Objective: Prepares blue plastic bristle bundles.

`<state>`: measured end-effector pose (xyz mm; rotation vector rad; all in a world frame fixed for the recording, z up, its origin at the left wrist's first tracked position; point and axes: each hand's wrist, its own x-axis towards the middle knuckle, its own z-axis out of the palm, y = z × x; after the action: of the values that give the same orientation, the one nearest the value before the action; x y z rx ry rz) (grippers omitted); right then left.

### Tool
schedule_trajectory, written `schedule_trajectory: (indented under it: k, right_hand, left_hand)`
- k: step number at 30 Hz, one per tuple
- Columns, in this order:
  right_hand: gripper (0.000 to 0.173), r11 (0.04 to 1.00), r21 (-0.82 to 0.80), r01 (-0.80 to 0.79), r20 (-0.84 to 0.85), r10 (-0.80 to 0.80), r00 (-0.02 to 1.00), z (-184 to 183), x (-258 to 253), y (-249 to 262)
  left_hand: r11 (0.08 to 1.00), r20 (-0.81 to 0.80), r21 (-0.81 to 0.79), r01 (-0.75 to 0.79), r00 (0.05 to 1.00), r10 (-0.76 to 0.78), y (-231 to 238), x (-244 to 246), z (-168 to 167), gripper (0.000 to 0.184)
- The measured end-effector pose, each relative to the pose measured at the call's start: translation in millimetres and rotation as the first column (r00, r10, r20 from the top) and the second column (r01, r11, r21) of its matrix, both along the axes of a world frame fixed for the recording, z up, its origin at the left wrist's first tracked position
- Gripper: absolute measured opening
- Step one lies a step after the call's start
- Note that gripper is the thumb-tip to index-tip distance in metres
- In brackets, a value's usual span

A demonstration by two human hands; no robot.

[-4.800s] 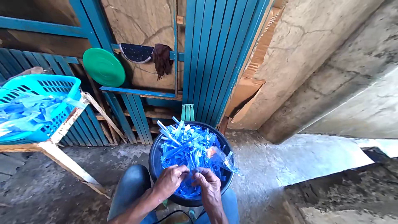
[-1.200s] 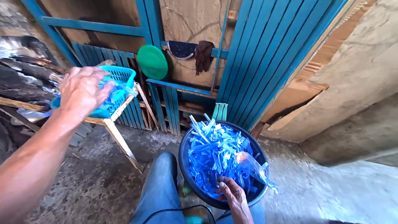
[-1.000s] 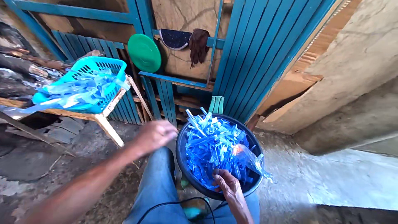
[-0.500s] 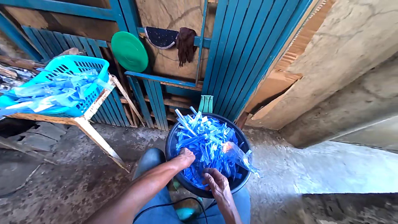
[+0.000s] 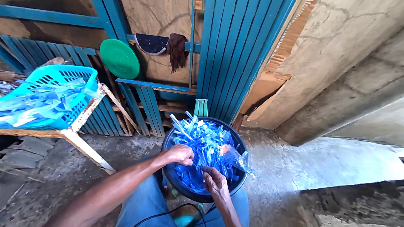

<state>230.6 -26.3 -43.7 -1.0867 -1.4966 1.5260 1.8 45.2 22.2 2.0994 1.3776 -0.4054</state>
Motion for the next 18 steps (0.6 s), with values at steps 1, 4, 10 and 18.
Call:
schedule_trajectory:
  k: [1, 4, 10, 18]
  right_hand:
    - [0.027, 0.999, 0.038, -0.009, 0.023, 0.009, 1.000, 2.6, -1.8, 4.6]
    - [0.033, 0.985, 0.153, -0.085, 0.094, 0.071, 0.993, 10.3, -8.3, 19.7]
    - [0.031, 0.966, 0.195, -0.173, 0.075, 0.161, 0.984, 27.1, -13.3, 34.4]
    - [0.016, 0.986, 0.167, -0.006, 0.018, 0.004, 1.000, 21.1, -5.3, 32.9]
  left_hand:
    - [1.000, 0.052, 0.005, -0.001, 0.999, 0.000, 0.4, -2.5, 7.2, 0.031]
    - [0.999, 0.216, 0.019, 0.045, 0.975, -0.048, 0.8, -6.4, 23.1, 0.028]
    - [1.000, 0.532, -0.003, -0.017, 0.846, 0.016, -4.1, -1.0, 34.4, 0.023]
    - [0.770, 0.667, -0.473, -0.427, 0.398, 0.630, -40.9, 5.6, -7.9, 0.048]
